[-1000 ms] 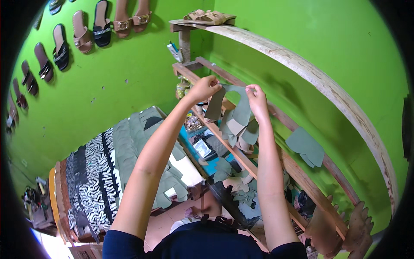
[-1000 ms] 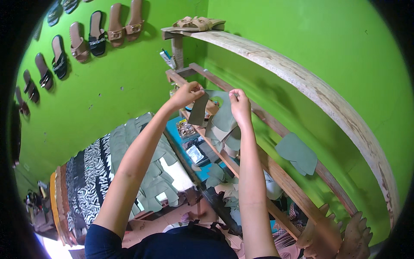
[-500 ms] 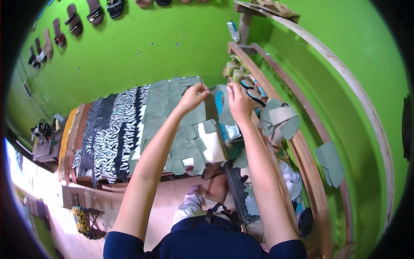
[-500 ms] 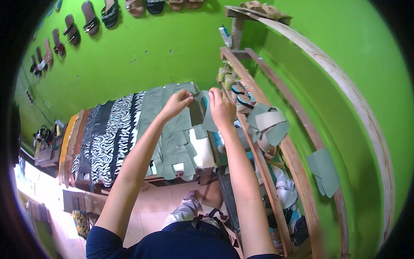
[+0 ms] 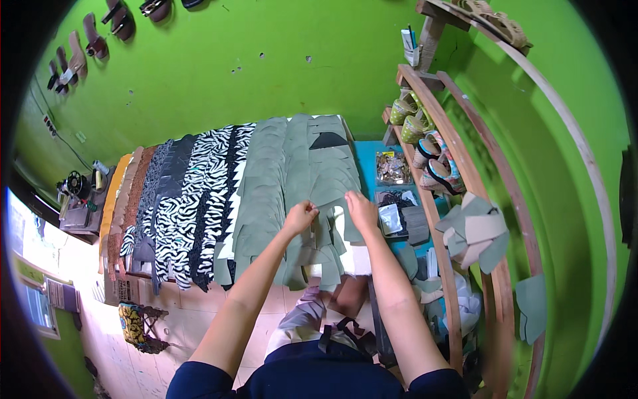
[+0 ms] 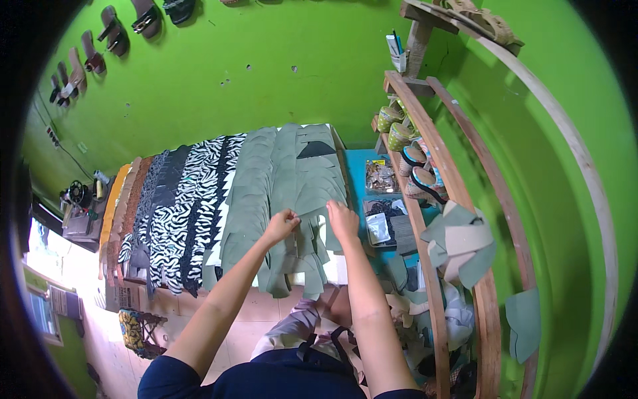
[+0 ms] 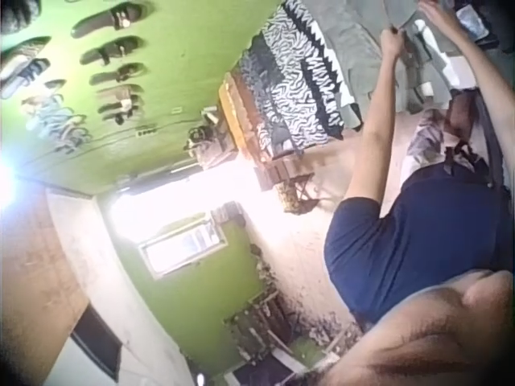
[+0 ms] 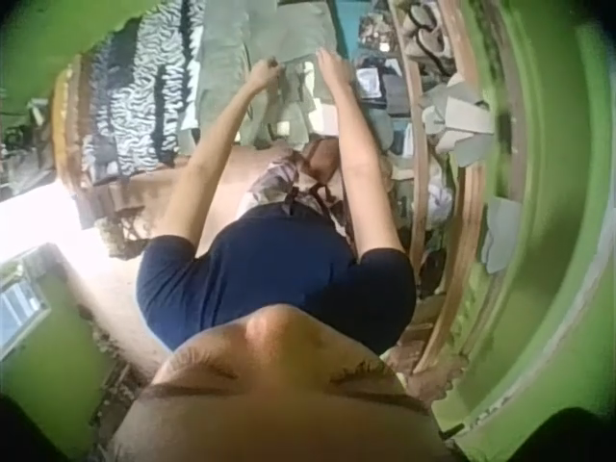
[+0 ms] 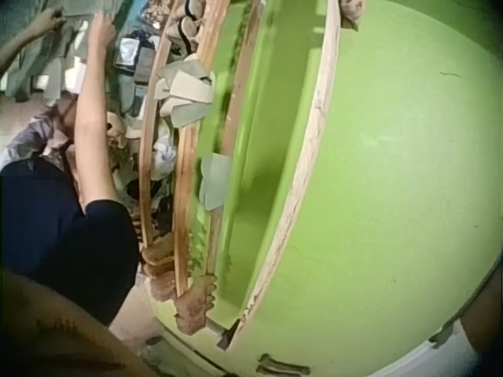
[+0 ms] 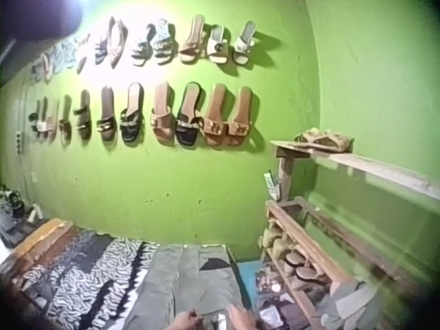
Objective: Sorting and organizing pre-cut green fabric shoe lining panels and components onto shelves and stacking areas.
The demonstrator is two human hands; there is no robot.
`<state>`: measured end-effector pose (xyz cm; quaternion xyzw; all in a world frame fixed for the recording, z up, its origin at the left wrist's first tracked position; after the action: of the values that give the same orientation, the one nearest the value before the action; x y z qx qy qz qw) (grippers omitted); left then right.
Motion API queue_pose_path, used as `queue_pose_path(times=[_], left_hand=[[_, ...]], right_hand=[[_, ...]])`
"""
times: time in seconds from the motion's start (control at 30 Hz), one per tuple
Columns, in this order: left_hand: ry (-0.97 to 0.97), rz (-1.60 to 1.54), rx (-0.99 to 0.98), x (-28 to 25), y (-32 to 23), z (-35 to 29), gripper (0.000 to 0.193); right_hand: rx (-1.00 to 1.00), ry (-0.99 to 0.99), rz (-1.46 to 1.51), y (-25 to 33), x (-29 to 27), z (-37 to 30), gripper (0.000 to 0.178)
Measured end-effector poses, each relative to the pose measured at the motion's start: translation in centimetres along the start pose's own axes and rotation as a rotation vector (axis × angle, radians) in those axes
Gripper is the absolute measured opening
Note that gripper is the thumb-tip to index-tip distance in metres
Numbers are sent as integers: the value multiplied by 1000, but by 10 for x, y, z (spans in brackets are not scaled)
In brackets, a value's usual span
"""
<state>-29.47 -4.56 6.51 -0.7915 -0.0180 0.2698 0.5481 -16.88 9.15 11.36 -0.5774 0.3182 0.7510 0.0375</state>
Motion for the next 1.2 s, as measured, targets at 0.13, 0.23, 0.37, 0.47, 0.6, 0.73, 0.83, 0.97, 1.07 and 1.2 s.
queue_pose_path(times=[0.13,0.23,0.37,0.47,0.6,0.73,0.83,0.97,1.07,1.2], left_hand=[[-21,138,-22,-4,15,21,23],[-8,189,-28,-2,8,33,24],[33,414,-105,6,18,36,22],[-176,629,74,9,6,32,31],[-288,755,180,22,-18,27,31],[-223,710,380,55,-50,15,33],[-35,631,510,105,-71,-3,32],[135,503,640,180,-103,-18,34],[306,479,572,237,-105,-23,30],[508,453,311,293,-93,-19,29]], right_hand=[[30,87,-88,-20,34,21,12],[-8,-18,-174,-37,50,24,12],[32,-102,-290,-35,61,22,15],[36,-221,-274,-30,48,17,21],[1,-231,-335,-31,45,14,23],[85,-293,-239,-38,31,-25,19],[223,-337,-155,-56,21,-75,19],[435,-350,-164,-98,0,-140,14],[547,-311,-187,-129,-11,-190,14],[617,-265,-162,-175,-7,-248,12]])
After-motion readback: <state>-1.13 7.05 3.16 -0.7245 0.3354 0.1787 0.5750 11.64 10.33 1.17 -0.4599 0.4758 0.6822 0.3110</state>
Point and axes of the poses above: each hand's wrist, its own z-axis towards the middle knuckle, its own x-axis out of the palm, y = z × x, the point moved 6 cm from there along z, towards the middle knuckle, and after that the axes turned 14 degrees about y, right-handed, at the moved point
